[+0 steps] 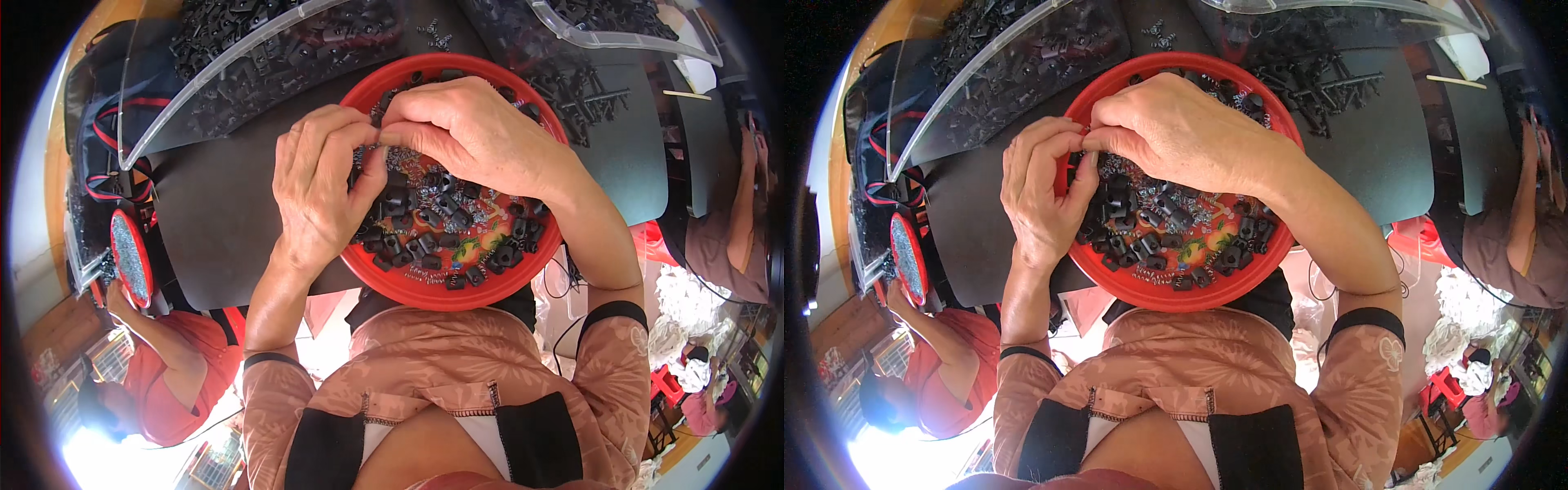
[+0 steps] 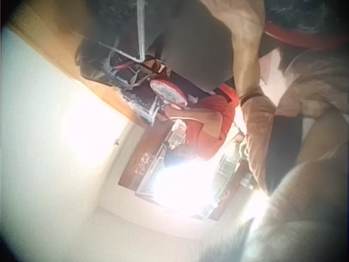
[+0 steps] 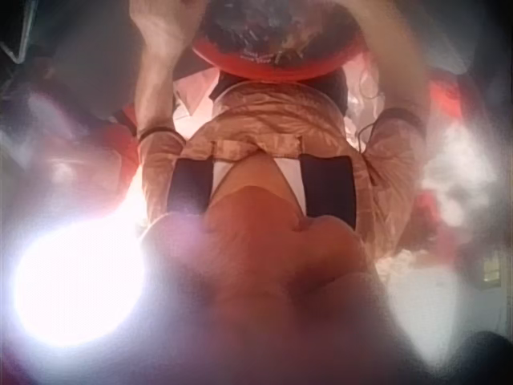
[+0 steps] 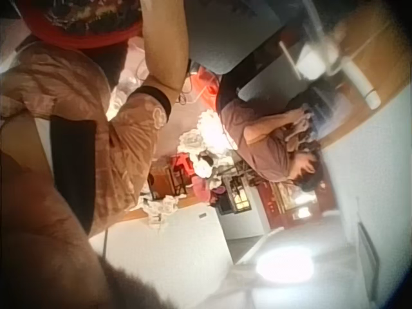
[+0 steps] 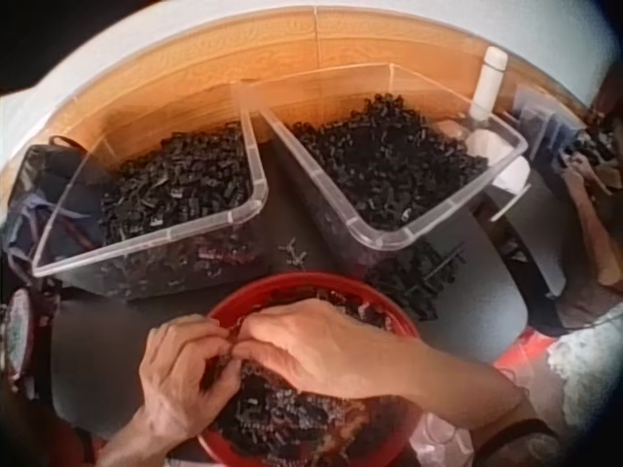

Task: The person assembles plastic cord locks by taking metal springs and plastic components from a round tray, inserting the springs into the plastic pieces, and pressing the parts together by hand.

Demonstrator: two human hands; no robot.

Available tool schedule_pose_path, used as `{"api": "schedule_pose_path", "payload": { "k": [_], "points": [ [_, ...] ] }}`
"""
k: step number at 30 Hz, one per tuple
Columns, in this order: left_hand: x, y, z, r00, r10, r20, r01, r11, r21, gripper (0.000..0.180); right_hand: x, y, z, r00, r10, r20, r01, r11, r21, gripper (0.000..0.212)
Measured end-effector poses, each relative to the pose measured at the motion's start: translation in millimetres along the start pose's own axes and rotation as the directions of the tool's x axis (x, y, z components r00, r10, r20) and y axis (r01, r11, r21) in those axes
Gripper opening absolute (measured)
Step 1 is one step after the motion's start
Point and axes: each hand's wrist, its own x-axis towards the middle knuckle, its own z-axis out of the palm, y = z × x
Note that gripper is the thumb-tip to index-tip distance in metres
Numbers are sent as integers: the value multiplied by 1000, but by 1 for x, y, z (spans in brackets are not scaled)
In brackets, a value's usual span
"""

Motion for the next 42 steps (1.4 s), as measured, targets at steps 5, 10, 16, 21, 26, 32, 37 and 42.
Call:
{"api": "schedule_pose_path", "payload": {
  "k": [5, 10, 16, 21, 26, 32, 37, 42],
  "points": [
    [-2, -1, 0, 1000, -8, -5, 8, 1000, -13, 26, 2, -5, -7, 998, 47, 34, -51, 992, 117, 21],
    [0, -2, 0, 999, -24, -31, 22, 998, -62, 17, 2, -7, -8, 986, 142, 92, -159, 964, 212, 19],
    [2, 1, -6, 987, -145, 66, 156, 963, -218, 11, 0, -7, -3, 999, 26, 18, -28, 995, 98, 13],
    [1, 4, -9, 946, -262, 189, 308, 907, -286, 5, -1, -11, -1, 992, -129, 9, 128, 974, -185, 15],
    [0, 2, -9, 917, -299, 263, 383, 844, -376, 11, -4, -14, 1, 978, -206, -17, 195, 946, -258, 18],
    [-1, 4, -13, 850, -396, 347, 518, 751, -410, 17, -1, -17, 4, 992, -95, -77, 91, 994, -55, 11],
    [0, 2, -13, 854, -384, 351, 510, 755, -412, 20, -2, -17, 6, 993, -51, -110, 55, 998, 27, 8],
    [1, 2, -16, 832, -398, 385, 546, 708, -448, 21, -1, -18, 1, 973, -203, -112, 188, 973, -134, 20]
  ]
}}
